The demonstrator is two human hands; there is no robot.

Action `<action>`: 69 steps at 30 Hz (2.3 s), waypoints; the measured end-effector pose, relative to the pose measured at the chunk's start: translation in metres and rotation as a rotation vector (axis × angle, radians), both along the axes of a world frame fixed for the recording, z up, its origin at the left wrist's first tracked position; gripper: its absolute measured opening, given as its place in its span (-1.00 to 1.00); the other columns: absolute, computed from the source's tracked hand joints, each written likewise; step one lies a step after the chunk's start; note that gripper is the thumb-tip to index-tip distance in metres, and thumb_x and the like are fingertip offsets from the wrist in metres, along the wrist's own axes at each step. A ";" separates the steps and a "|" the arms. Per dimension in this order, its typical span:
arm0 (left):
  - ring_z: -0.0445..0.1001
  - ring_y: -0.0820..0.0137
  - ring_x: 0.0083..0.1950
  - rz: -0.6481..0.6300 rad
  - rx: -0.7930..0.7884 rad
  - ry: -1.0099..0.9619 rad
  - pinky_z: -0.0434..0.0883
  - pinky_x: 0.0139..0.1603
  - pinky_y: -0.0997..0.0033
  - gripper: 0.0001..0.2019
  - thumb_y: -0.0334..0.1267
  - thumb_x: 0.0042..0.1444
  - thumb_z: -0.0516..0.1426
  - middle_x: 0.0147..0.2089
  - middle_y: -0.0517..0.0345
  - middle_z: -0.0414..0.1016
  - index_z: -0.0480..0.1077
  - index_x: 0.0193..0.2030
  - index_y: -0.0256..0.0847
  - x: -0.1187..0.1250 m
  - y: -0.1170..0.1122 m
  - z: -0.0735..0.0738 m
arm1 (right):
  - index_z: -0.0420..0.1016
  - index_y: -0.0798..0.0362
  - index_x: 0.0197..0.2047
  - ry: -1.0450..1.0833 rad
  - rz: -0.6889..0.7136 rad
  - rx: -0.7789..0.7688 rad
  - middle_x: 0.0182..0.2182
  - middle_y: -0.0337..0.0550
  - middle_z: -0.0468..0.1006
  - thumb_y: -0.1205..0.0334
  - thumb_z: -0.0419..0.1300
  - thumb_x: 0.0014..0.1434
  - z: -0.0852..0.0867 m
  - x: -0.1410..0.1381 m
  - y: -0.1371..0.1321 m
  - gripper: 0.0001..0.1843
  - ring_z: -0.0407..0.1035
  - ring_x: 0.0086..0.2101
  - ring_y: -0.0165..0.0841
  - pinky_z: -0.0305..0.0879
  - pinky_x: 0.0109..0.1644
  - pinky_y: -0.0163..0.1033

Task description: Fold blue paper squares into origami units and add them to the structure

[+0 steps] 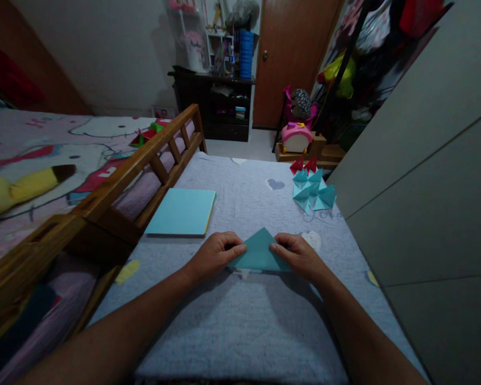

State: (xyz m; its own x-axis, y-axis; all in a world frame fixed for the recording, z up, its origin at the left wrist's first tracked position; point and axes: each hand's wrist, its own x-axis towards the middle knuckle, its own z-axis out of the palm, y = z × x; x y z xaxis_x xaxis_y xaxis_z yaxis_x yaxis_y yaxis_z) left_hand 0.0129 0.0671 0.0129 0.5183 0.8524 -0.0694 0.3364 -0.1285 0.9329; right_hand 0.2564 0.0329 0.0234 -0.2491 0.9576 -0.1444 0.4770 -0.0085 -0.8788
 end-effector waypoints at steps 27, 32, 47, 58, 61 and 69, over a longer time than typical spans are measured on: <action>0.35 0.40 -0.38 -0.042 0.031 0.028 0.27 -0.35 0.43 -0.70 -0.06 0.16 0.16 -0.43 0.14 0.44 0.54 -0.42 -0.24 0.002 -0.002 0.003 | 0.45 0.04 -0.41 0.125 -0.144 0.068 -0.51 -0.27 0.35 -0.06 0.16 0.20 0.003 -0.015 0.001 -0.66 0.23 -0.45 -0.40 0.15 -0.38 -0.30; 0.34 0.41 -0.40 -0.041 0.022 0.024 0.26 -0.35 0.43 -0.70 -0.06 0.14 0.17 -0.44 0.14 0.43 0.54 -0.42 -0.25 0.002 -0.002 0.002 | 0.42 0.04 -0.43 0.152 -0.147 0.041 -0.52 -0.28 0.31 -0.07 0.15 0.18 0.001 -0.016 0.002 -0.65 0.19 -0.47 -0.40 0.12 -0.41 -0.29; 0.34 0.42 -0.41 -0.053 -0.045 -0.006 0.23 -0.37 0.44 -0.69 -0.06 0.14 0.17 -0.45 0.15 0.43 0.54 -0.41 -0.28 0.002 -0.003 -0.001 | 0.40 0.04 -0.44 0.149 -0.136 0.023 -0.53 -0.30 0.27 -0.06 0.13 0.18 0.002 -0.015 0.002 -0.66 0.16 -0.48 -0.42 0.09 -0.41 -0.29; 0.33 0.43 -0.40 -0.057 -0.046 0.011 0.24 -0.35 0.42 -0.68 -0.06 0.14 0.16 -0.44 0.13 0.43 0.53 -0.42 -0.29 0.003 -0.003 0.001 | 0.39 0.04 -0.46 0.163 -0.142 0.034 -0.55 -0.29 0.27 -0.06 0.15 0.16 0.002 -0.016 0.002 -0.65 0.16 -0.49 -0.42 0.08 -0.42 -0.29; 0.32 0.43 -0.41 -0.053 -0.065 0.006 0.23 -0.36 0.42 -0.67 -0.05 0.13 0.17 -0.45 0.13 0.43 0.53 -0.43 -0.30 0.003 -0.003 0.000 | 0.39 0.04 -0.46 0.170 -0.139 0.029 -0.55 -0.30 0.26 -0.05 0.15 0.16 0.002 -0.016 0.002 -0.66 0.16 -0.50 -0.42 0.08 -0.42 -0.29; 0.32 0.44 -0.41 -0.053 -0.073 -0.001 0.22 -0.37 0.44 -0.67 -0.04 0.13 0.17 -0.45 0.14 0.41 0.54 -0.41 -0.31 0.002 -0.003 0.000 | 0.38 0.04 -0.47 0.161 -0.143 0.025 -0.55 -0.30 0.24 -0.06 0.14 0.16 0.002 -0.016 0.003 -0.65 0.13 -0.50 -0.42 0.06 -0.43 -0.28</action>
